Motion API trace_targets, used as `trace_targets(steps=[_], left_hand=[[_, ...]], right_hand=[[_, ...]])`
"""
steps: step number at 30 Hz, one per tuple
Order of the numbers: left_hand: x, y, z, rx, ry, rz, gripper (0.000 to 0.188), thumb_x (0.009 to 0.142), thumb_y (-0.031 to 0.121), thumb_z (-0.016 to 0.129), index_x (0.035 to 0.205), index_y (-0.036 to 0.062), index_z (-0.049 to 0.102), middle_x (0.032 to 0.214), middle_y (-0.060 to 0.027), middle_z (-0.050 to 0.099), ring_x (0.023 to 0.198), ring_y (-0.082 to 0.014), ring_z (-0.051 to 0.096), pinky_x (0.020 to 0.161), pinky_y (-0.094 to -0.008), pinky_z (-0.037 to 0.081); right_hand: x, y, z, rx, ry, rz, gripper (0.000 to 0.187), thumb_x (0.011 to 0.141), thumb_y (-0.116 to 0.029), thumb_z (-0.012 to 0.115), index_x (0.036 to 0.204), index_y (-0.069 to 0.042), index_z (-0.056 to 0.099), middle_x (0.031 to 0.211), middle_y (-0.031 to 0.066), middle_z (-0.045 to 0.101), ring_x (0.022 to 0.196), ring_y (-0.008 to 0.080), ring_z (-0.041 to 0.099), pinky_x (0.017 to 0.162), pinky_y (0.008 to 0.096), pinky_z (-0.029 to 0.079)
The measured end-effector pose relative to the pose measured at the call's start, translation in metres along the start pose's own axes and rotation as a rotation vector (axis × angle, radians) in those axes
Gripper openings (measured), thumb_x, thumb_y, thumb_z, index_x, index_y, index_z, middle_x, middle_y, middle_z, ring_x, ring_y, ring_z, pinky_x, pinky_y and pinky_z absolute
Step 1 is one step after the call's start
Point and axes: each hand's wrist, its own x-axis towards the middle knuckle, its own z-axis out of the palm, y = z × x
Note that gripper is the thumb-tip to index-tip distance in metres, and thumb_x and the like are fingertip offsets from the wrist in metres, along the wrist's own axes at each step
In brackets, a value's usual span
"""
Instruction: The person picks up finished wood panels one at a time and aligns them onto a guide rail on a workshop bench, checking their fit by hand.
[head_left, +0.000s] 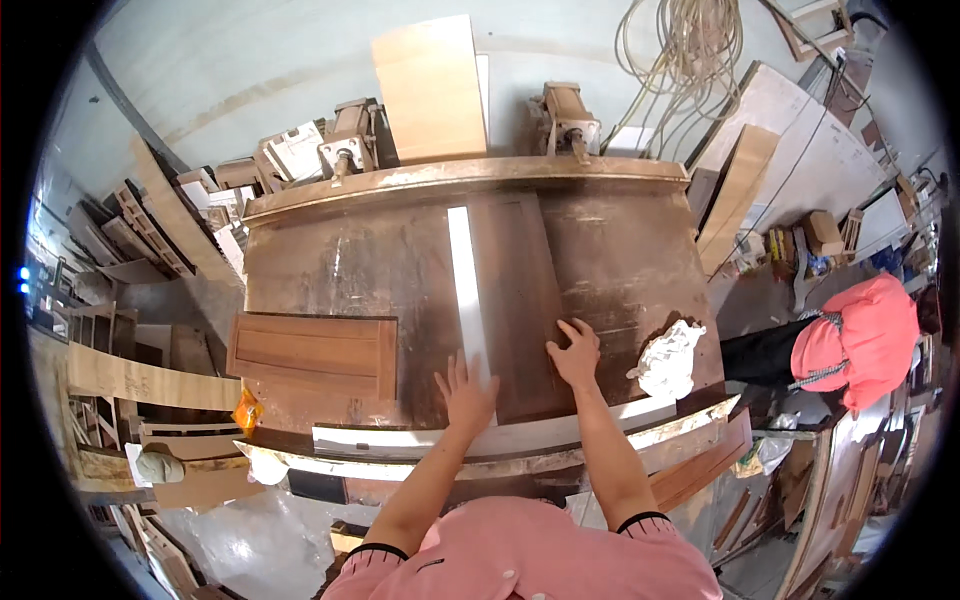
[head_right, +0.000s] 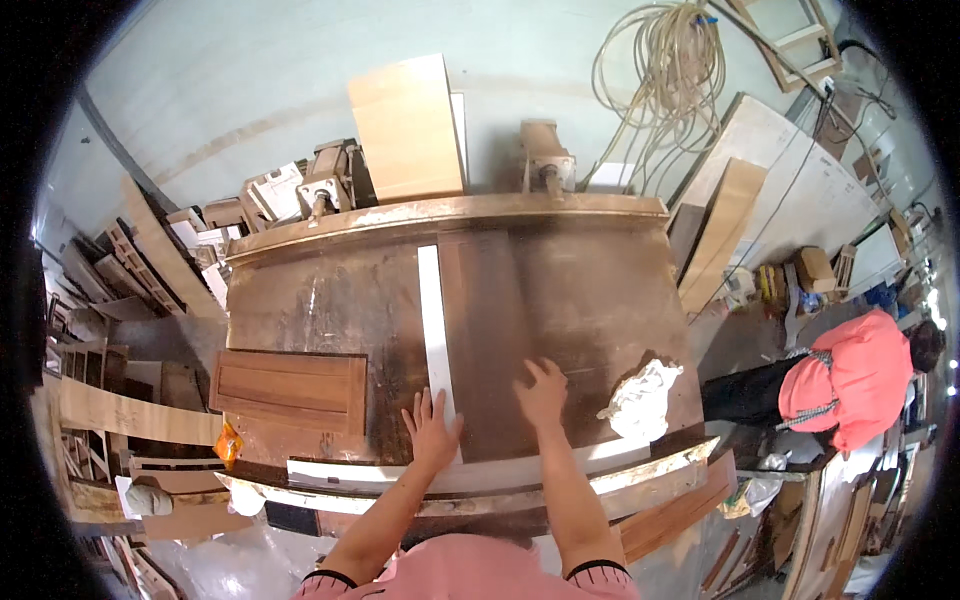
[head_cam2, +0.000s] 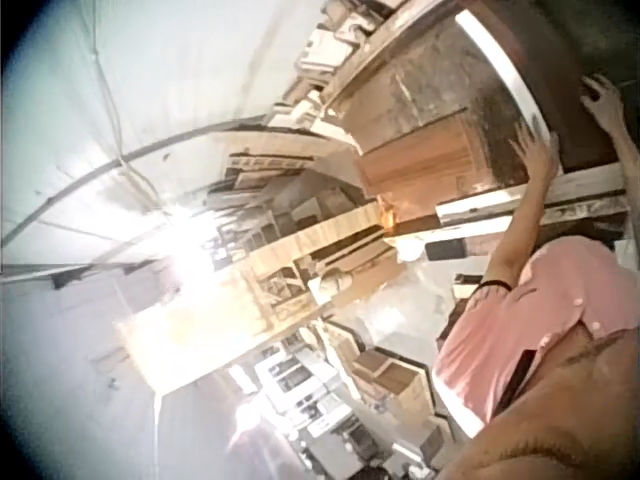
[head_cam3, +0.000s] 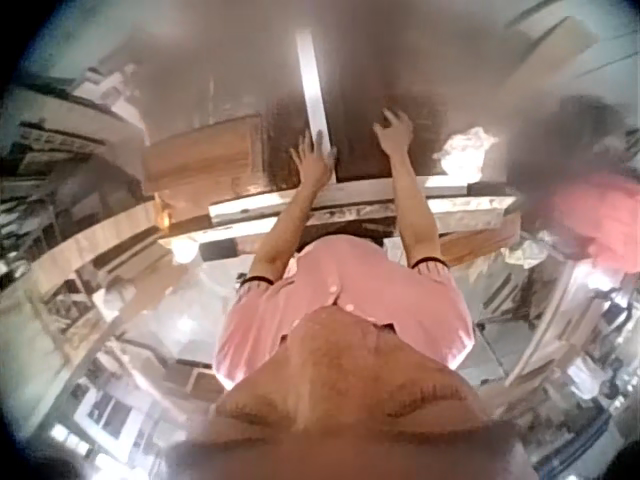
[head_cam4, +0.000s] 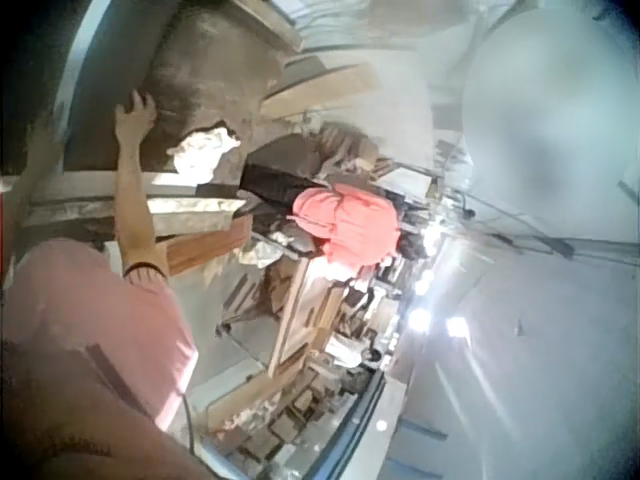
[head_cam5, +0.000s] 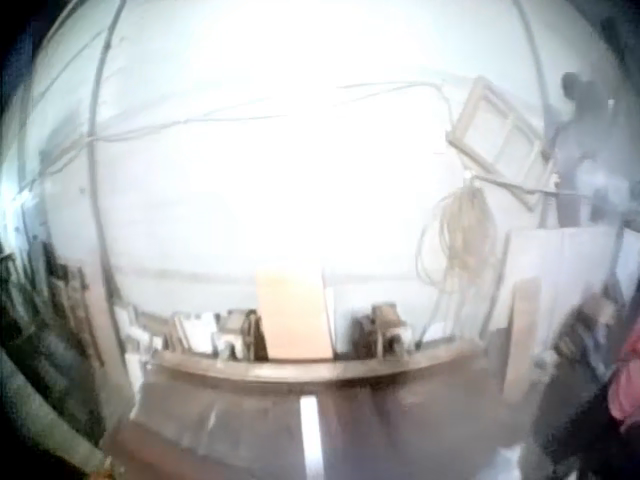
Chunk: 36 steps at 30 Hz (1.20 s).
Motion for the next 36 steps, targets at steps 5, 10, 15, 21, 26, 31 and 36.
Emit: trace_targets(steps=[5, 10, 15, 21, 26, 31, 36], left_hand=[[0.002, -0.007, 0.006, 0.045, -0.016, 0.055, 0.067, 0.104, 0.039, 0.052, 0.161, 0.0126, 0.029, 0.167, -0.0255, 0.017, 0.157, -0.0409, 0.011, 0.121, -0.0681, 0.001], [0.004, -0.025, -0.003, 0.167, -0.116, 0.166, 0.064, 0.104, 0.03, 0.049, 0.162, 0.0121, 0.029, 0.167, -0.0265, 0.016, 0.157, -0.0411, 0.011, 0.123, -0.066, 0.002], [0.001, -0.03, 0.001, 0.134, -0.113, 0.171, 0.066, 0.102, 0.029, 0.051, 0.162, 0.0131, 0.029, 0.166, -0.0264, 0.017, 0.157, -0.041, 0.012, 0.123, -0.0649, 0.003], [0.033, -0.028, -0.035, 0.03, -0.05, 0.126, 0.055, 0.095, 0.031, 0.067, 0.145, 0.0141, 0.052, 0.155, -0.02, 0.038, 0.144, -0.0399, 0.034, 0.122, -0.0605, 0.018], [0.142, -0.029, -0.008, 0.012, 0.132, 0.163, 0.065, 0.096, 0.044, 0.065, 0.151, 0.0145, 0.046, 0.158, -0.0209, 0.036, 0.151, -0.0397, 0.028, 0.123, -0.0612, 0.014], [0.213, 0.0, -0.001, 0.039, 0.098, 0.03, 0.084, 0.091, 0.058, 0.066, 0.157, 0.0136, 0.038, 0.163, -0.0252, 0.026, 0.155, -0.0398, 0.018, 0.124, -0.0617, 0.007], [0.208, 0.022, -0.008, 0.17, 0.128, 0.041, 0.095, 0.088, 0.065, 0.067, 0.161, 0.0151, 0.03, 0.163, -0.0282, 0.023, 0.155, -0.0428, 0.016, 0.125, -0.0576, 0.011]], right_hand=[[-0.013, 0.012, 0.023, 0.015, 0.032, -0.08, 0.042, 0.089, -0.026, 0.077, 0.13, -0.019, 0.07, 0.149, 0.0162, 0.046, 0.133, 0.0382, 0.044, 0.112, 0.0511, 0.038], [-0.031, 0.021, 0.024, 0.006, 0.034, -0.087, 0.036, 0.091, -0.021, 0.075, 0.126, -0.018, 0.071, 0.144, 0.0166, 0.049, 0.125, 0.0375, 0.05, 0.107, 0.0476, 0.044], [-0.024, 0.011, 0.014, 0.001, 0.066, -0.148, 0.035, 0.085, -0.017, 0.077, 0.119, -0.019, 0.072, 0.132, 0.0175, 0.056, 0.124, 0.0407, 0.052, 0.105, 0.0491, 0.045], [0.008, -0.005, -0.014, 0.053, -0.164, 0.024, 0.03, 0.089, -0.025, 0.074, 0.117, -0.018, 0.071, 0.123, 0.0144, 0.06, 0.118, 0.0358, 0.059, 0.1, 0.0439, 0.05], [0.093, 0.006, -0.001, 0.095, -0.031, -0.124, 0.043, 0.089, -0.027, 0.074, 0.125, -0.004, 0.068, 0.127, 0.0209, 0.065, 0.121, 0.0384, 0.059, 0.105, 0.0453, 0.047], [0.165, -0.024, 0.043, 0.203, 0.012, -0.141, 0.047, 0.088, -0.029, 0.075, 0.129, -0.008, 0.067, 0.136, 0.0177, 0.06, 0.127, 0.037, 0.055, 0.108, 0.0458, 0.044], [0.167, -0.037, 0.065, -0.007, 0.278, -0.105, 0.039, 0.09, -0.031, 0.075, 0.127, -0.021, 0.072, 0.138, 0.0144, 0.057, 0.126, 0.0367, 0.052, 0.108, 0.0477, 0.043]])
